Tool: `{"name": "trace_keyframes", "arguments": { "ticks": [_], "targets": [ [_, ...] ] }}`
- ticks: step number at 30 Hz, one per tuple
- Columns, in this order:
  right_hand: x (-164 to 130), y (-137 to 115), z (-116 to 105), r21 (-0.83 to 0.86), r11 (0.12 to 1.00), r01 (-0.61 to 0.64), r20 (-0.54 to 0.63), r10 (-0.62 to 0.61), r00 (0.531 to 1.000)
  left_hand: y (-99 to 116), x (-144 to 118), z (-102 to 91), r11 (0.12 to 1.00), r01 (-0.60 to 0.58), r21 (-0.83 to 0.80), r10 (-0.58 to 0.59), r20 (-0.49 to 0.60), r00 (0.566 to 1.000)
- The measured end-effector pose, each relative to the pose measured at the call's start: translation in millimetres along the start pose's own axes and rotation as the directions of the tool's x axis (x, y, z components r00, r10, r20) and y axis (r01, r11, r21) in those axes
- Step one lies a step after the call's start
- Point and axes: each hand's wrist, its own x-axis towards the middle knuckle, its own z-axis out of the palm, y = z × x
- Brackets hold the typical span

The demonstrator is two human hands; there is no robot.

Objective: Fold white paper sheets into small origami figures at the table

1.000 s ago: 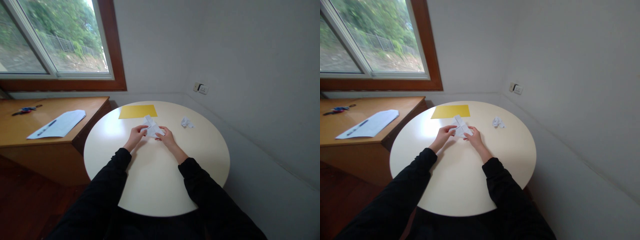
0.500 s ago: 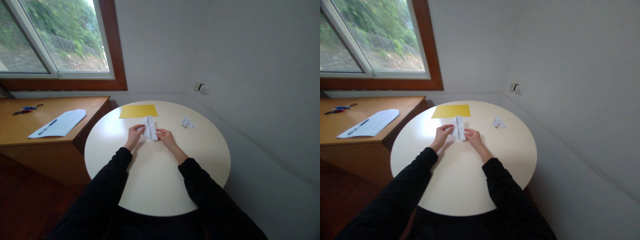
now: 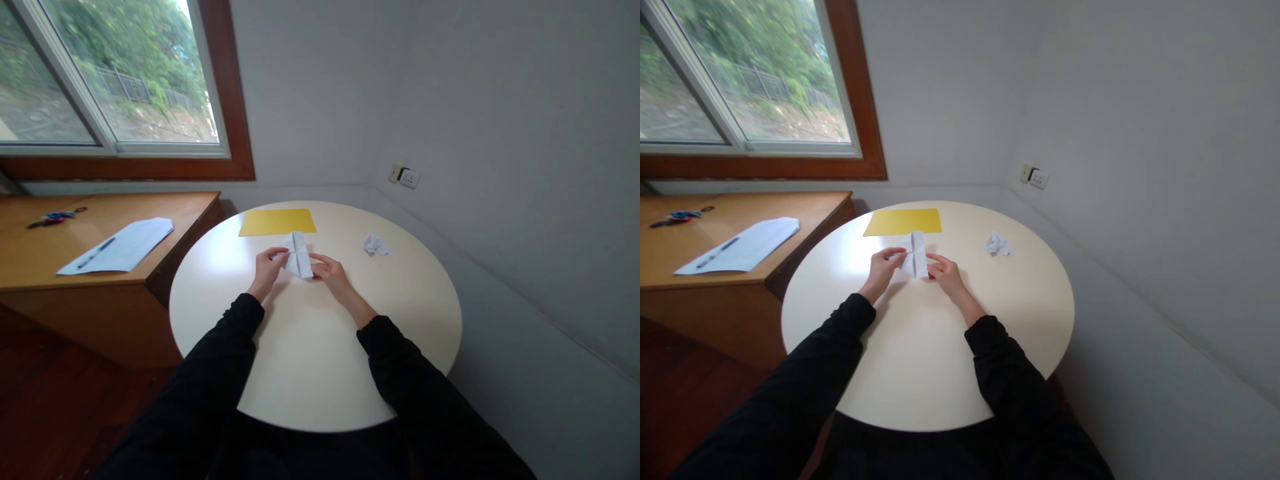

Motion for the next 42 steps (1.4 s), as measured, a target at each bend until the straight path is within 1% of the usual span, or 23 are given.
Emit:
{"name": "trace_keyframes", "arguments": {
  "ticks": [3,6,11,16,22,26,30,35,42],
  "targets": [
    [0.3,0.5,-0.5,0.020,1.000,-0.016,0.002,0.016,1.000,2.4,-1.1,0.1,1.000,0.015,-0.014,-0.015,0.004,1.000],
    [1.2,1.8,-1.2,0.034,0.999,-0.038,-0.013,0.038,0.999,2.6,-1.5,0.1,0.996,0.056,-0.062,-0.054,0.033,0.998],
    [2.6,3.9,-1.9,0.031,0.999,-0.024,-0.041,0.025,0.999,-2.7,-0.3,-0.2,0.987,0.122,-0.108,-0.114,0.075,0.991],
    [2.9,4.0,-2.7,-0.004,1.000,-0.021,-0.066,0.021,0.998,-4.9,-0.5,-0.4,0.987,0.122,-0.109,-0.110,0.112,0.988],
    [2.7,3.3,-3.3,0.035,0.999,-0.023,-0.072,0.025,0.997,-1.4,-2.9,0.1,0.988,0.128,-0.087,-0.113,0.156,0.981],
    [1.3,2.2,-3.4,0.014,1.000,-0.018,-0.068,0.019,0.998,-0.9,-3.5,0.3,0.987,0.131,-0.090,-0.114,0.175,0.978],
    [-1.0,-0.3,-2.9,-0.015,1.000,0.006,-0.037,-0.007,0.999,-1.9,-2.9,0.0,0.985,0.143,-0.092,-0.125,0.178,0.976],
    [-5.1,-4.1,-0.1,-0.027,0.999,0.032,0.031,-0.031,0.999,-4.0,-1.8,-1.0,0.983,0.166,-0.082,-0.152,0.160,0.975],
    [-9.1,-1.7,2.6,-0.042,0.999,-0.012,0.162,0.019,0.987,-2.4,-2.3,0.1,0.973,0.202,-0.116,-0.189,0.113,0.975]
  ]
}}
